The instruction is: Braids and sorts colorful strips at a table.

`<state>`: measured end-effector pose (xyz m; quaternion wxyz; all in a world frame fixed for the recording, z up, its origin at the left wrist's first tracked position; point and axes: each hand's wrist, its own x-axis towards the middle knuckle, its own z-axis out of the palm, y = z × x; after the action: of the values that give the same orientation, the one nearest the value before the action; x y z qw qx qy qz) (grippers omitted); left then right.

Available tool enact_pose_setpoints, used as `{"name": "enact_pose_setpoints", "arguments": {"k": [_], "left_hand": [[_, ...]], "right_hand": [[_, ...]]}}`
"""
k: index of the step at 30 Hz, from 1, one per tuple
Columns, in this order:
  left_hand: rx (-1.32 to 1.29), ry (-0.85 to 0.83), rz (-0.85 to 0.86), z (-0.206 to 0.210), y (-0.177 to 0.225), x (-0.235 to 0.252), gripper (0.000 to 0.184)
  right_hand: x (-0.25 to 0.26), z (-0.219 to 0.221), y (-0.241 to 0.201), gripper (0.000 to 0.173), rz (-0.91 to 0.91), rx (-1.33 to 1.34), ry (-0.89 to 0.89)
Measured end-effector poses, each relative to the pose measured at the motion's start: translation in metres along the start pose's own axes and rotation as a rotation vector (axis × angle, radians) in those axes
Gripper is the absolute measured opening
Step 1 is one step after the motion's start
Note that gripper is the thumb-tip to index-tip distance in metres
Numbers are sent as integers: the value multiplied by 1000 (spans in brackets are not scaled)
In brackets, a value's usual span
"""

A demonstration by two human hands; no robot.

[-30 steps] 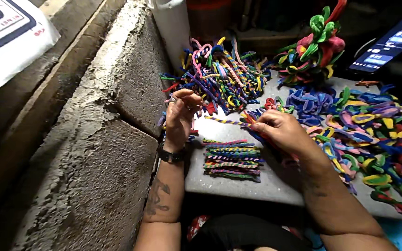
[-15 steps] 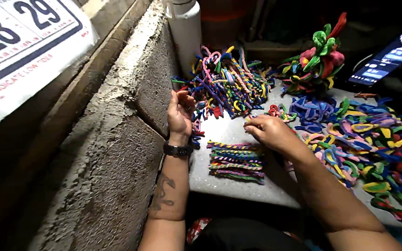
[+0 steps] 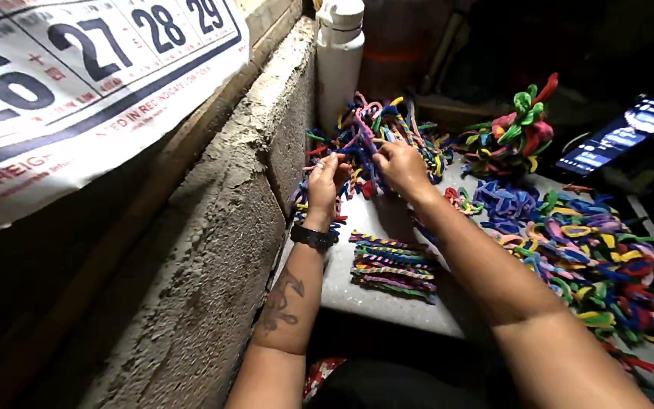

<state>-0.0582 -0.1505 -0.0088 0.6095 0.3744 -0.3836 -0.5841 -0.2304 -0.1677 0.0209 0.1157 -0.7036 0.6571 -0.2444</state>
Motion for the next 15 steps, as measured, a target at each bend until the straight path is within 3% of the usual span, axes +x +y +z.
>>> {"name": "enact_pose_setpoints", "arguments": {"k": [6, 9, 12, 15], "left_hand": [[138, -259, -39, 5, 2, -7, 36], [67, -294, -13, 5, 0, -10, 18], [72, -342, 3, 7, -2, -16, 9], [116, -345, -5, 8, -2, -24, 7]], "right_hand": [[-52, -38, 9, 26, -1, 347, -214], [-76, -36, 20, 24, 54, 555, -338], [-94, -37, 31, 21, 82, 705, -346], [-111, -46, 41, 10, 56, 676, -288]]}}
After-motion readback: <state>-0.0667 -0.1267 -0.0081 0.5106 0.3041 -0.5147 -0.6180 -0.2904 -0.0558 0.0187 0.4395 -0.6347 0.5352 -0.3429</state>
